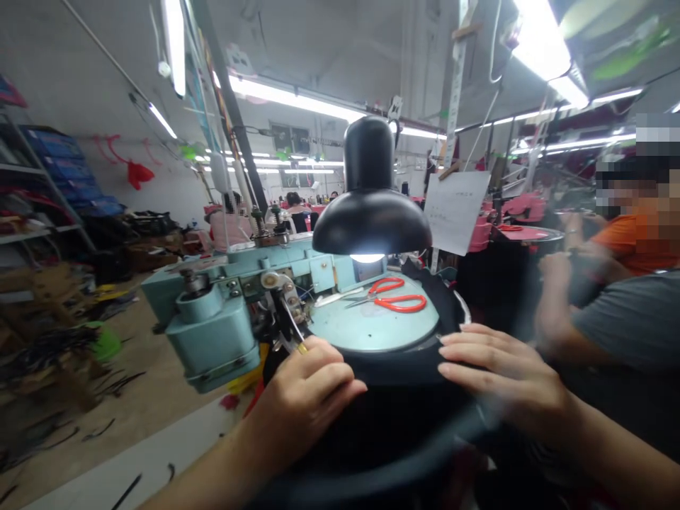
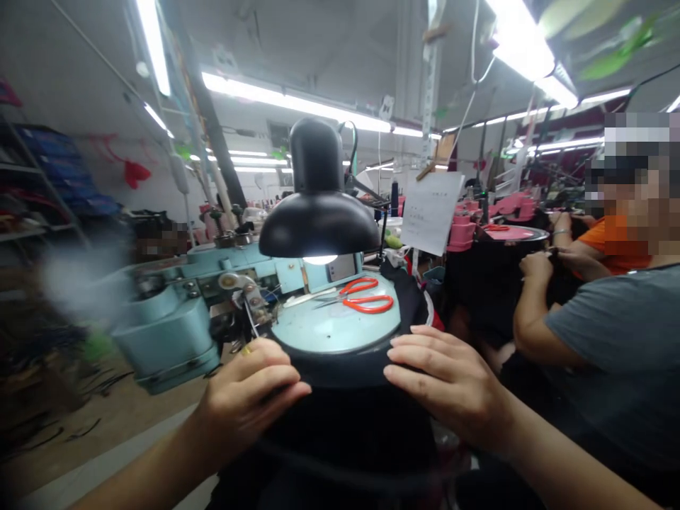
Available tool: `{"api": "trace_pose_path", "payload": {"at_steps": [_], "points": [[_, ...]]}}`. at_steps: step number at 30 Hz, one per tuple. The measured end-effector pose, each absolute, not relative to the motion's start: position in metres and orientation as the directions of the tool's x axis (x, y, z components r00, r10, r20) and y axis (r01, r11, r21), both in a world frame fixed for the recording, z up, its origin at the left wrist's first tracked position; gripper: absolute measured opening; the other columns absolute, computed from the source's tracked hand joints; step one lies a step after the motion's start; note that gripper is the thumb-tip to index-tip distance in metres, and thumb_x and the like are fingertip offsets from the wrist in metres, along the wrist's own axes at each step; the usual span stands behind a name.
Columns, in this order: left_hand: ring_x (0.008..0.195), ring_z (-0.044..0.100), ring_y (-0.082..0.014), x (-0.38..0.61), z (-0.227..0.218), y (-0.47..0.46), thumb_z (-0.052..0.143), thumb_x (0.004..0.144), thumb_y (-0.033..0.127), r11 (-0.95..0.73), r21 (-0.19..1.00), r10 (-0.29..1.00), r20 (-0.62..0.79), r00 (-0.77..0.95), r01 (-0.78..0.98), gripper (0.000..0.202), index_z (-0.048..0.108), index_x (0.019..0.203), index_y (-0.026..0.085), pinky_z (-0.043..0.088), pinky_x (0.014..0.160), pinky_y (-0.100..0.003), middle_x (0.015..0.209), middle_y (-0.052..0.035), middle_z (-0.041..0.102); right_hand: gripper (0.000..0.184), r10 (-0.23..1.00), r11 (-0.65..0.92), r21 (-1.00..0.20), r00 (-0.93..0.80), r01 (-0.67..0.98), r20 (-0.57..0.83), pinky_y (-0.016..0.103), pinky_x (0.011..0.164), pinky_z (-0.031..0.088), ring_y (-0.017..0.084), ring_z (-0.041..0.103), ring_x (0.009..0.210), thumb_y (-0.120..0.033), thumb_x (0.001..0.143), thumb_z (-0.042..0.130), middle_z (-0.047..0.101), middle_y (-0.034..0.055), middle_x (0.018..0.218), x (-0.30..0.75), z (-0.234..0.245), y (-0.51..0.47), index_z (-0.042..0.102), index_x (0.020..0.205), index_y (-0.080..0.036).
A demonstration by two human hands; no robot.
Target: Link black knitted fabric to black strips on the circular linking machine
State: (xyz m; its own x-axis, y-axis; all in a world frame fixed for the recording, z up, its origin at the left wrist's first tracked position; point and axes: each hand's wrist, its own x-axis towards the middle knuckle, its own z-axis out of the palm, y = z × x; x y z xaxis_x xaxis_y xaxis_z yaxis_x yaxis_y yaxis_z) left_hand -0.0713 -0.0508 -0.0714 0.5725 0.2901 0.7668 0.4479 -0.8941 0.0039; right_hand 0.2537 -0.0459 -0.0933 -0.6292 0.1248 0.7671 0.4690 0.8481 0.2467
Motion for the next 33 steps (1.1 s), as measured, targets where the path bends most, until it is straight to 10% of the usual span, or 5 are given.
{"api": "trace_pose_path", "payload": {"at_steps": [9, 16, 23, 29, 33], "points": [[0.093, 0.063, -0.019, -0.086, -0.036, -0.03, 0.066, 0.087, 0.018, -0.761, 0.086, 0.59, 0.504, 0.631, 0.644, 0.008, 0.069, 0.094, 0.021, 0.049, 0.088, -0.036, 0.096, -0.0028, 0.07, 0.022, 0.231, 0.865, 0.164, -0.665, 0.474, 0.71, 0.04, 0.11, 0.043, 0.017, 0.067, 0.109, -0.006, 0.092, 0.056, 0.072, 0.0081, 0.114, 0.248, -0.084, -0.037, 0.064, 0.108, -0.018], [0.089, 0.061, -0.0175, -0.073, -0.07, -0.053, 0.071, 0.085, 0.02, -0.821, 0.024, 0.372, 0.781, 0.502, 0.571, 0.018, 0.066, 0.102, 0.018, 0.051, 0.08, -0.031, 0.095, -0.0059, 0.067, 0.024, 0.331, 0.837, 0.123, -0.673, 0.533, 0.662, 0.037, 0.099, 0.052, 0.016, 0.068, 0.09, -0.011, 0.096, 0.049, 0.073, 0.0047, 0.098, 0.247, -0.064, -0.035, 0.065, 0.111, -0.021], [0.083, 0.061, -0.0142, -0.062, -0.082, -0.06, 0.069, 0.084, 0.011, -0.857, 0.132, 0.377, 0.82, 0.431, 0.498, 0.01, 0.067, 0.091, 0.017, 0.053, 0.076, -0.027, 0.086, -0.0041, 0.065, 0.028, 0.122, 0.869, 0.227, -0.635, 0.44, 0.763, 0.041, 0.108, 0.045, 0.016, 0.068, 0.095, -0.005, 0.091, 0.055, 0.074, 0.0053, 0.098, 0.257, -0.088, -0.048, 0.069, 0.111, -0.017], [0.087, 0.059, -0.0165, -0.066, -0.081, -0.058, 0.069, 0.082, 0.006, -0.858, -0.047, 0.265, 0.812, 0.52, 0.511, 0.024, 0.066, 0.104, 0.016, 0.053, 0.081, -0.032, 0.089, -0.0056, 0.067, 0.026, 0.152, 0.833, 0.195, -0.552, 0.518, 0.82, 0.039, 0.105, 0.049, 0.014, 0.07, 0.093, -0.007, 0.089, 0.061, 0.075, 0.0035, 0.096, 0.255, -0.098, -0.044, 0.071, 0.109, -0.02], [0.082, 0.059, -0.015, -0.063, -0.079, -0.058, 0.072, 0.082, 0.011, -0.874, 0.057, 0.327, 0.805, 0.496, 0.483, 0.016, 0.067, 0.097, 0.016, 0.053, 0.074, -0.028, 0.086, -0.0049, 0.065, 0.026, 0.122, 0.843, 0.226, -0.584, 0.488, 0.803, 0.04, 0.106, 0.049, 0.016, 0.07, 0.1, -0.008, 0.091, 0.057, 0.075, 0.0046, 0.102, 0.256, -0.097, -0.043, 0.071, 0.11, -0.02]]}}
